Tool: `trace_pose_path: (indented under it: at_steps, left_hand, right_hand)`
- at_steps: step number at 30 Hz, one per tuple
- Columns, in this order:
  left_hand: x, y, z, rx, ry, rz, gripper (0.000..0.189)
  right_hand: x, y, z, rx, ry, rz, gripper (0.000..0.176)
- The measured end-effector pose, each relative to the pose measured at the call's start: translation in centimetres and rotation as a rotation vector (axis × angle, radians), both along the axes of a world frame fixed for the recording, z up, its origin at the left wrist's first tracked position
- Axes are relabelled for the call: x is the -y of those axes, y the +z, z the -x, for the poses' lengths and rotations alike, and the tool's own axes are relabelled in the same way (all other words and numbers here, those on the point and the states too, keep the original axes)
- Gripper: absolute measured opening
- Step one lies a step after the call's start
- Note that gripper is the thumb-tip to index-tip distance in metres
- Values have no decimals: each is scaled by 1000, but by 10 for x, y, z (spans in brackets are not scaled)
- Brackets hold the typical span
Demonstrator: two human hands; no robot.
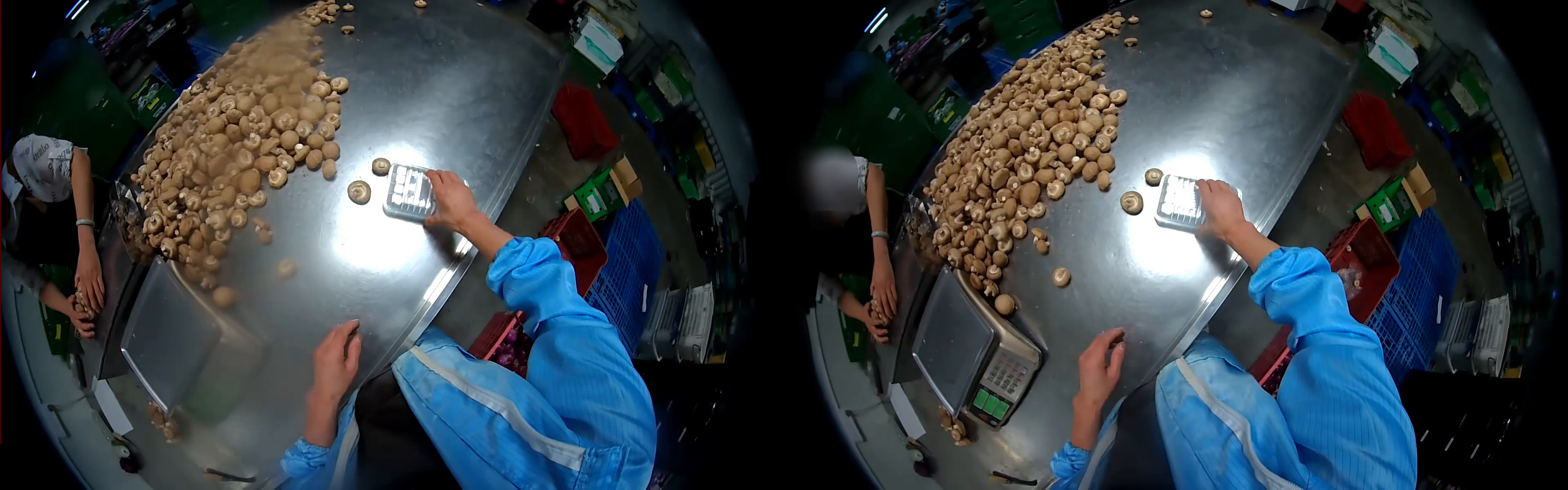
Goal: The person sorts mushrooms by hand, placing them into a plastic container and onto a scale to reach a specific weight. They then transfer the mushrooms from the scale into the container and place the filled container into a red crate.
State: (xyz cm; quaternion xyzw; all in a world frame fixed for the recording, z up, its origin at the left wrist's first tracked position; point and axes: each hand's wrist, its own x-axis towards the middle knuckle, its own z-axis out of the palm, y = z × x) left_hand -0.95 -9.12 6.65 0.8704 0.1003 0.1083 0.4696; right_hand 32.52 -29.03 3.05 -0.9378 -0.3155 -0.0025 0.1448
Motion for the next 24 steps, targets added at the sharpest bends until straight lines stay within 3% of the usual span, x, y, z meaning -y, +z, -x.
trace_pose_path:
  at_steps: [4, 8, 13, 15, 17, 19, 21, 23, 24]
  left_hand:
    - [4, 0, 2, 27, 25, 10, 23]
    - [5, 6, 10, -22, 69, 24, 22]
    - [5, -1, 20, -12, 211, 182, 31]
    - [8, -5, 16, 38, 326, 332, 35]
    - [5, -5, 5, 130, 461, 518, 39]
    - [-4, -9, 0, 111, 437, 625, 35]
    - [-18, -7, -1, -27, 402, 721, 31]
    - [-35, -3, 5, -288, 355, 807, 27]
    - [-40, -5, 7, -276, 423, 846, 25]
  right_hand:
    - [2, -4, 9, 62, 3, 38, 93]
    - [8, -2, 24, 59, 158, -28, 87]
    - [0, 53, 45, -97, 278, -144, 38]
    - [-12, 68, 60, -314, 328, -248, 22]
    - [-29, 86, 79, -759, 444, -260, 22]
    - [-49, 85, 100, -1133, 554, -249, 24]
    - [-72, 75, 116, -1218, 644, -111, 25]
    - [-86, 50, 124, -1187, 577, -233, 27]
    - [-92, 41, 125, -1190, 503, -301, 29]
